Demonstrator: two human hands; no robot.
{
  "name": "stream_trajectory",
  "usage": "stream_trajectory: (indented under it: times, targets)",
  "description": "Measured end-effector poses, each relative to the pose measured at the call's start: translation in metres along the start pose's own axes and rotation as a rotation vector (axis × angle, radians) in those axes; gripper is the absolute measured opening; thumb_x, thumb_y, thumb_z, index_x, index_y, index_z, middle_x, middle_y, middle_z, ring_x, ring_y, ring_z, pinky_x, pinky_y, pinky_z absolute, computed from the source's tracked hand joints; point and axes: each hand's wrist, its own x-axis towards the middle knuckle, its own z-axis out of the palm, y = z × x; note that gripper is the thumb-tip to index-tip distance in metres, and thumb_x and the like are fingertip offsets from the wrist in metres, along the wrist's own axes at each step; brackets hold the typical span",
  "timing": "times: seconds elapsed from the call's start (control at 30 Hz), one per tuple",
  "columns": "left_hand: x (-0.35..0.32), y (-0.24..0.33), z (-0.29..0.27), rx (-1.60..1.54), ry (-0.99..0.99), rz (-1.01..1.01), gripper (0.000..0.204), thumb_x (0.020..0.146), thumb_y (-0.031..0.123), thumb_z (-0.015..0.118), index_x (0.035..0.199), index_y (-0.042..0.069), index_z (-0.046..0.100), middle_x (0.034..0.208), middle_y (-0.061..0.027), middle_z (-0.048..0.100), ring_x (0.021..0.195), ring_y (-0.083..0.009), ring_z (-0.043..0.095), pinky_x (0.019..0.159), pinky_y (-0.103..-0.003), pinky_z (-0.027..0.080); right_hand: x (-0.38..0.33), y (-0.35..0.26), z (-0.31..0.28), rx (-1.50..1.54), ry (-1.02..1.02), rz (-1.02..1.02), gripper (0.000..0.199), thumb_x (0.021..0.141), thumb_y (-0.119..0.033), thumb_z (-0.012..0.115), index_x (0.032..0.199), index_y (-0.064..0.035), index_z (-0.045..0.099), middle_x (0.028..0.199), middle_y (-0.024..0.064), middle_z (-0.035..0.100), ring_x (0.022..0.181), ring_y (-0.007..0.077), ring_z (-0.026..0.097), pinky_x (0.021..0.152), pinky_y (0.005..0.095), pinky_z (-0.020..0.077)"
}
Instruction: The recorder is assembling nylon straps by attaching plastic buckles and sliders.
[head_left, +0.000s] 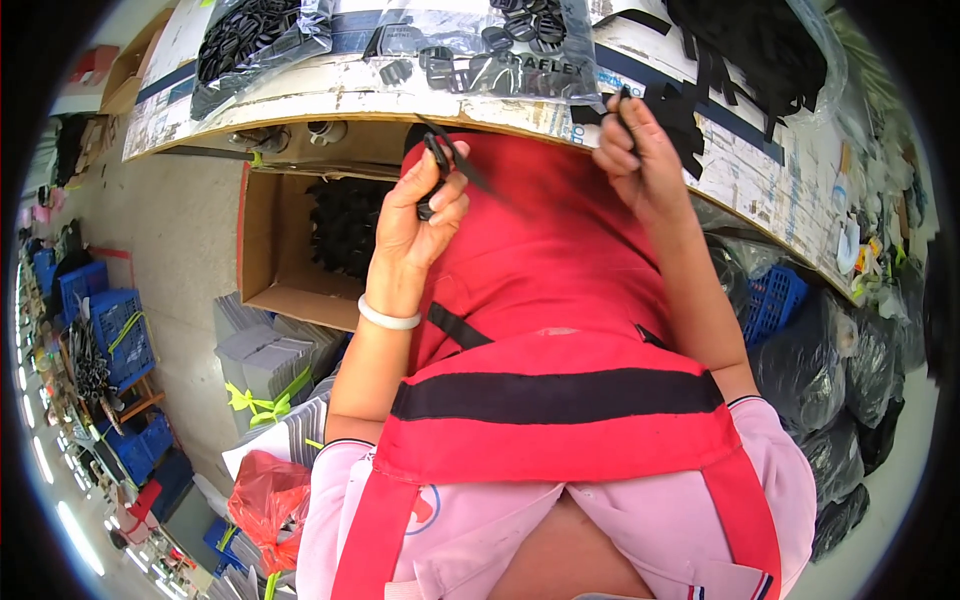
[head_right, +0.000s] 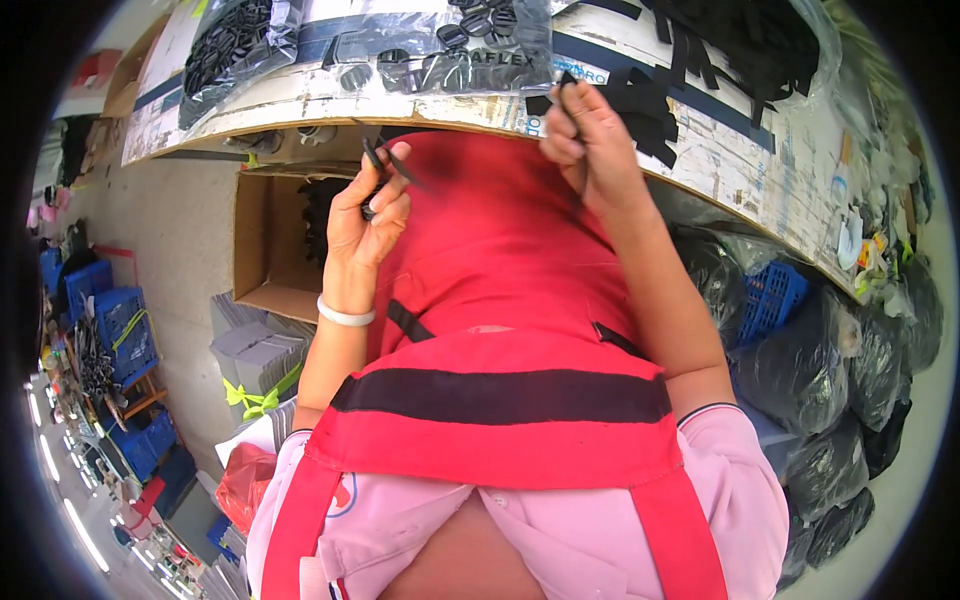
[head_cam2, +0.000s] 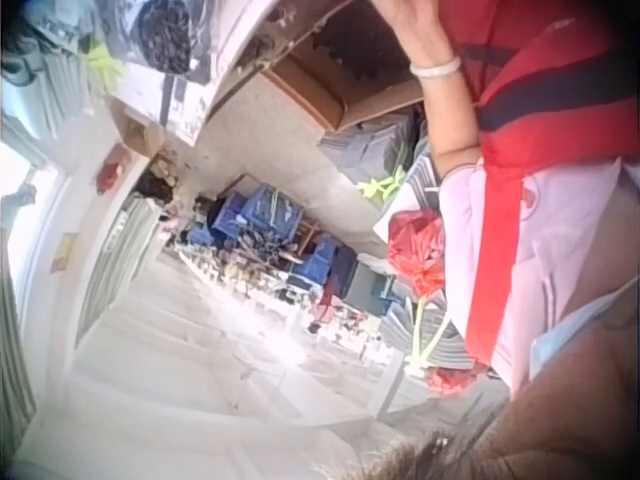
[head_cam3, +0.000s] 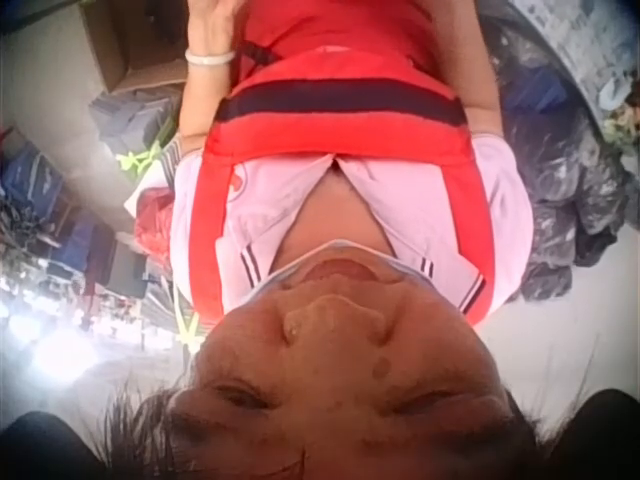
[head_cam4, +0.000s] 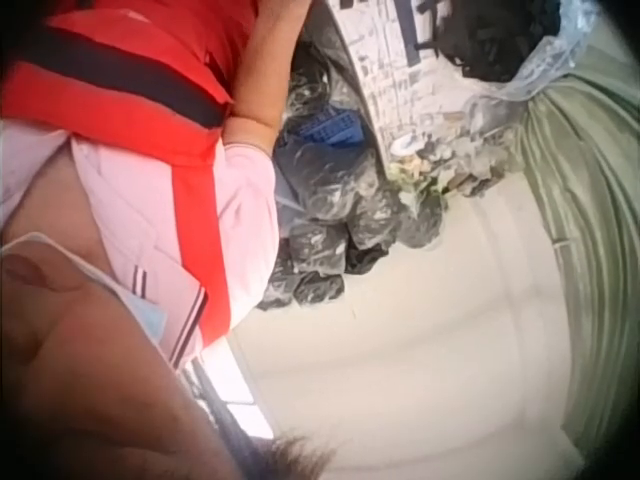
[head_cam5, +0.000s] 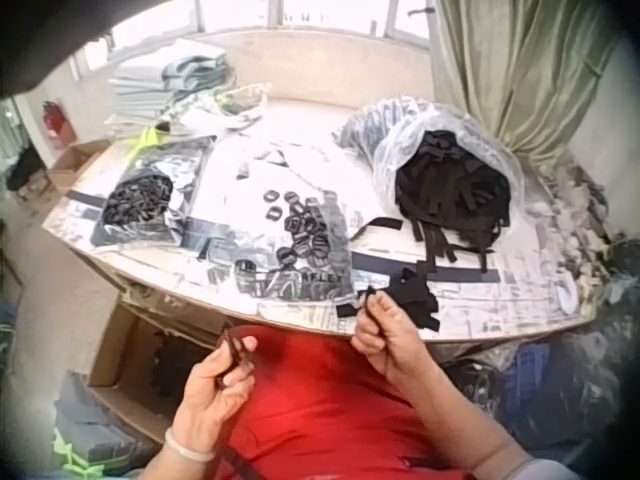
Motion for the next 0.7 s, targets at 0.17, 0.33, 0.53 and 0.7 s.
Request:
stream_trajectory:
  times: [0.17,0.33,0.53,0.7]
  targets:
    - [-0.011,0.005,0.008,0.462,0.170,0.078,0.022,0.098,0.019,0.057,0.104,-0.001,0.062,0.088,-0.0050,0.059,0.057,-0.0071,0.043,0.045,-0.019,0.033,-0.010,-0.016,0.011,-0.174,-0.051,-0.003,0.018,0.099,-0.021,0.056,0.103,-0.0045,0.060,0.069,-0.0035,0.048,0.054,0.0028,0.040,0.050,0.0201,0.0330]
    - [-0.011,-0.039,0.023,0.979,0.280,0.199,0.014,0.093,0.010,0.062,0.099,-0.001,0.067,0.078,-0.0018,0.059,0.053,-0.0079,0.048,0.045,-0.020,0.035,-0.026,0.032,0.062,-0.840,-0.109,0.013,0.012,0.090,-0.010,0.067,0.097,0.0003,0.066,0.083,-0.0028,0.059,0.080,0.0045,0.054,0.070,0.0213,0.0447]
    - [-0.018,-0.038,0.008,0.704,0.086,-0.095,0.023,0.099,0.016,0.053,0.108,-0.003,0.063,0.069,-0.0131,0.065,0.051,-0.0143,0.058,0.044,-0.023,0.044,-0.032,0.042,0.068,-0.927,-0.149,-0.016,0.012,0.091,-0.009,0.065,0.095,0.0027,0.066,0.083,0.0023,0.060,0.074,0.0078,0.057,0.068,0.0223,0.0464]
    - [-0.018,-0.039,0.012,0.635,0.082,-0.122,0.021,0.097,0.016,0.057,0.102,-0.003,0.064,0.071,-0.0097,0.065,0.053,-0.0129,0.058,0.044,-0.021,0.044,-0.031,0.043,0.064,-0.879,-0.110,-0.048,0.013,0.093,-0.010,0.063,0.095,0.0023,0.066,0.082,0.0009,0.063,0.074,0.0061,0.058,0.068,0.0200,0.0466]
